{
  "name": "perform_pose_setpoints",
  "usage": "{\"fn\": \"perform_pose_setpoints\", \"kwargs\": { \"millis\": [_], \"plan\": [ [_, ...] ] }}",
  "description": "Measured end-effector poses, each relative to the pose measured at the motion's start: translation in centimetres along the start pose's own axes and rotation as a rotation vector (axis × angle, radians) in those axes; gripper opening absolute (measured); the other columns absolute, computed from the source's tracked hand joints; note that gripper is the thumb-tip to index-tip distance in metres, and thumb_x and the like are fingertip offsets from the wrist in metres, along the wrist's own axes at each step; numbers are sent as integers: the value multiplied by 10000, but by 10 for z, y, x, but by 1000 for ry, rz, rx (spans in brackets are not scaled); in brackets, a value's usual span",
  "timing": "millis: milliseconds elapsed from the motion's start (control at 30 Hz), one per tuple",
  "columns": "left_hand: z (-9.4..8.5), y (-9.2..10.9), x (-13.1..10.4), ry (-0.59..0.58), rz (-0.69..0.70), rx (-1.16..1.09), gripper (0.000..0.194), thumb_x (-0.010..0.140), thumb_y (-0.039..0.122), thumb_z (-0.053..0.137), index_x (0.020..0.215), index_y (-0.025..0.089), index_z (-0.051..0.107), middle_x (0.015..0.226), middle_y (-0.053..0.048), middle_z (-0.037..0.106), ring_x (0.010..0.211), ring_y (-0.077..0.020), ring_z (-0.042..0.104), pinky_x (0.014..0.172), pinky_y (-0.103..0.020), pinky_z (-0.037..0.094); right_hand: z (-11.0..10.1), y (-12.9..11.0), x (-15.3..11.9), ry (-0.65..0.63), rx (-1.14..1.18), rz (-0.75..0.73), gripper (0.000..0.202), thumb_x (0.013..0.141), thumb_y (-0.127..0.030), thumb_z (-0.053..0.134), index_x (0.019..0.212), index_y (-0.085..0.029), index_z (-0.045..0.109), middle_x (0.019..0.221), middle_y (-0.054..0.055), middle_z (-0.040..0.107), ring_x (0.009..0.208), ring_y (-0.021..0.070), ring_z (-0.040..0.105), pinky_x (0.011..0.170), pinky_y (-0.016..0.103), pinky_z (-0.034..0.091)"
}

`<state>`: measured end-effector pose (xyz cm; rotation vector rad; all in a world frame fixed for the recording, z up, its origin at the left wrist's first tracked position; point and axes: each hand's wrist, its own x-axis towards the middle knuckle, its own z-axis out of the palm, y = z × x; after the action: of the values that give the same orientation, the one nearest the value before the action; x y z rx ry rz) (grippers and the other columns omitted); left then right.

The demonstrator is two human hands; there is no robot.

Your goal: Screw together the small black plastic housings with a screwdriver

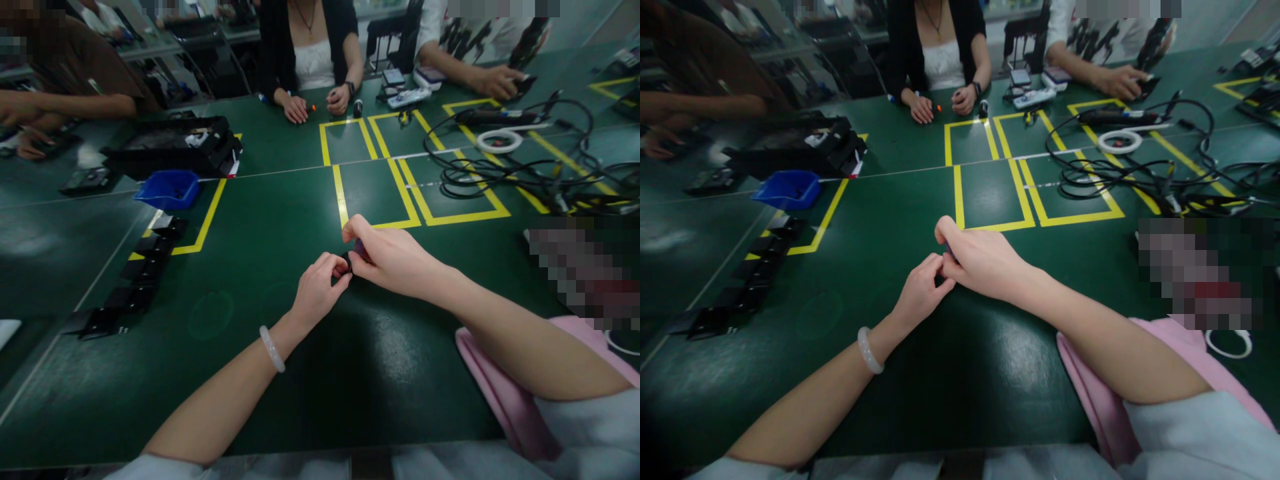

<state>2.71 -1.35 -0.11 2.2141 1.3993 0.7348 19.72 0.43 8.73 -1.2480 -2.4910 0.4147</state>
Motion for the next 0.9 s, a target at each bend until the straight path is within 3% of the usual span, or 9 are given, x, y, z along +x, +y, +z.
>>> {"fn": "perform_pose_setpoints", "kwargs": {
  "millis": [200,400,600,767,900],
  "plan": [
    [1,-2,0,14,5,-13,51,860,218,562,861,178,530,850,5,553,759,-137,556,713,-277,444,2,1,1,-40,-22,-4,183,940,-349,378,953,-190,468,693,-4,586,599,146,531,539,240,272],
    [0,0,1,21,11,-37,42,838,183,562,850,180,522,841,10,542,740,-127,547,713,-265,456,1,0,0,-11,-10,-28,176,890,-230,389,1046,-168,444,744,6,594,635,146,547,550,239,286],
    [0,-1,1,15,21,-54,43,835,177,564,852,180,525,853,3,546,755,-129,549,722,-267,465,-2,-1,-1,-15,-14,-38,136,880,-225,397,992,-180,459,717,-1,577,618,139,518,547,240,273],
    [2,-3,1,15,17,-57,57,841,194,580,846,179,526,843,9,538,752,-124,545,716,-261,451,-1,1,1,-32,-36,-21,171,938,-337,383,931,-189,468,707,2,584,614,145,526,545,245,271],
    [2,-1,1,17,13,-62,57,838,182,573,830,180,517,848,12,533,745,-117,542,715,-254,451,2,1,1,-4,-33,-35,148,925,-265,377,1013,-171,452,724,1,591,611,142,535,544,244,280]
  ]
}}
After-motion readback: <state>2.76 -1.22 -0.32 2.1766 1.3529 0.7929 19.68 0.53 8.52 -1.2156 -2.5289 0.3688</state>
